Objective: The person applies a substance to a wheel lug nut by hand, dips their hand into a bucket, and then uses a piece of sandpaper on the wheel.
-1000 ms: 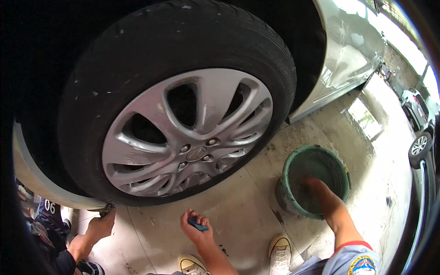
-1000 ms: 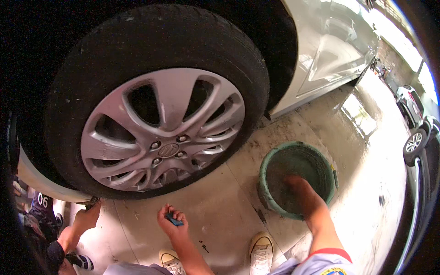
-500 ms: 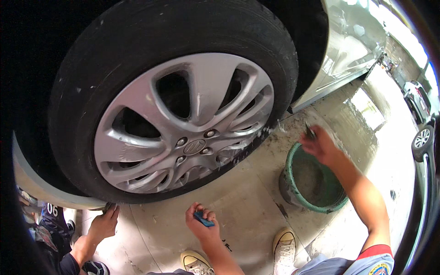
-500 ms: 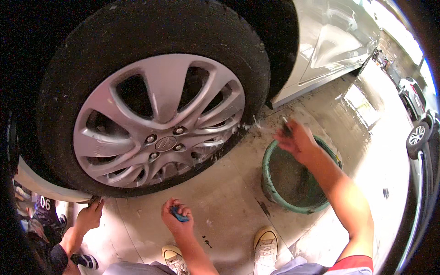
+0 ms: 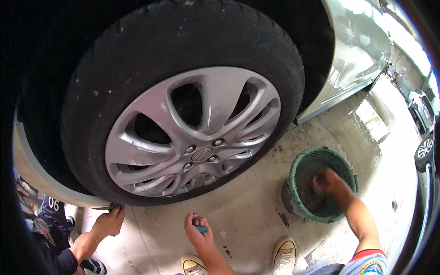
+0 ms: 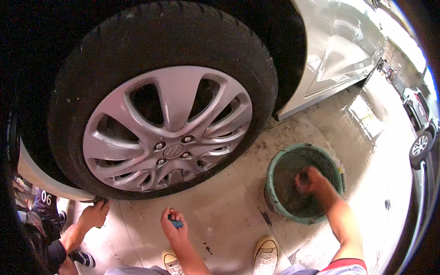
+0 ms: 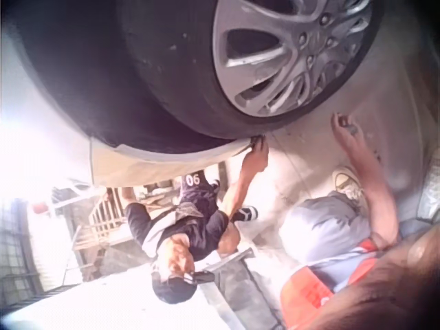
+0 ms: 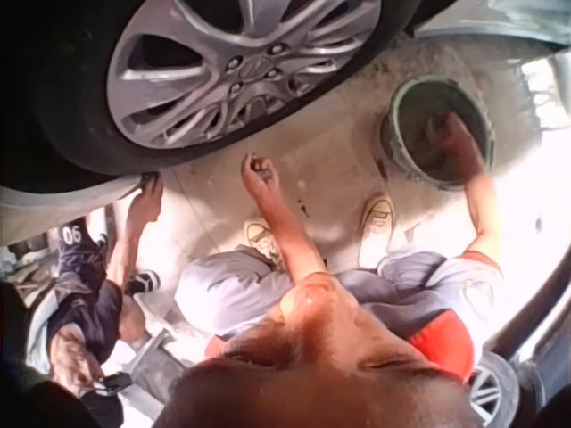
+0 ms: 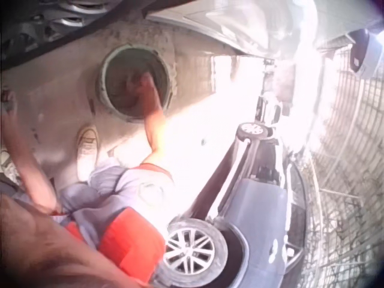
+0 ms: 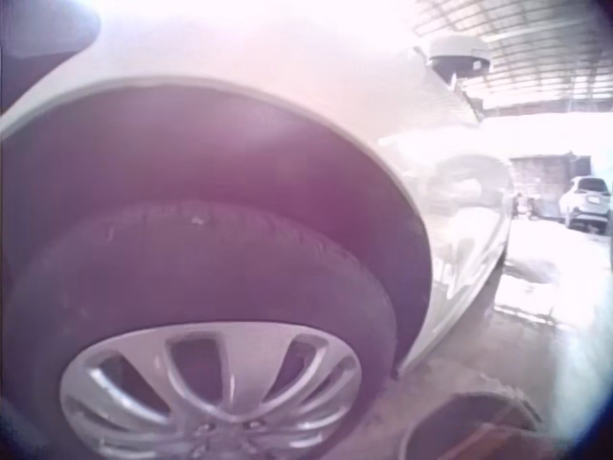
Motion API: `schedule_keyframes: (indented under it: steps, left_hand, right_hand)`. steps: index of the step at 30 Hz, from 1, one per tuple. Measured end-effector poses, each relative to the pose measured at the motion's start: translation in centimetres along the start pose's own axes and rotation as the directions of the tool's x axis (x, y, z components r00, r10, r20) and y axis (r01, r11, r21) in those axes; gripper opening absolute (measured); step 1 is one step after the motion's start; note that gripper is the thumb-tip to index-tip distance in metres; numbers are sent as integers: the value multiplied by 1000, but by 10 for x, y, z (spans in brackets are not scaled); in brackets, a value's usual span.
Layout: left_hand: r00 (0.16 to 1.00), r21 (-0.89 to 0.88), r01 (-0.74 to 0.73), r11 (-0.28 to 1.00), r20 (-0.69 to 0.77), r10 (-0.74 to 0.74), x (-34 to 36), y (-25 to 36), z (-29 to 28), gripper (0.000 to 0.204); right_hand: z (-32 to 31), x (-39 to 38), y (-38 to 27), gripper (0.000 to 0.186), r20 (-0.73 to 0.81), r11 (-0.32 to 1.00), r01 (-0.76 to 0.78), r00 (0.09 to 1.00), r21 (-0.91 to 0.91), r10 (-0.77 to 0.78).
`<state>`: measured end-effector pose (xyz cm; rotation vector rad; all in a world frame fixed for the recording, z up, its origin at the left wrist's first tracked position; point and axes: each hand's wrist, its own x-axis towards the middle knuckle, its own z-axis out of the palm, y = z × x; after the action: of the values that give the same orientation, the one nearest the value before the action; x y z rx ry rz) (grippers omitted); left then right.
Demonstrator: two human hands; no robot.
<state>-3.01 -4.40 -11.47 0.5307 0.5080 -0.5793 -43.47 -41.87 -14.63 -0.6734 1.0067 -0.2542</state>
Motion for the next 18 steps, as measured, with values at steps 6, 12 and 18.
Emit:
schedule_keyframes:
  steps: [6,12,18]
  left_hand:
    - [1000,37,-12,999,10,12,-3,1,3,10]
    - [999,29,-17,999,48,16,-1,1,11,7]
    - [984,-39,179,983,-4,-180,-2,-17,22,8]
  right_hand:
    - [326,-103,-125,24,215,865,480,838,146,-502]
    - [245,-82,-124,27,-248,838,533,801,-115,-544]
    - [14,-39,-11,23,113,-794,147,989,-590,99]
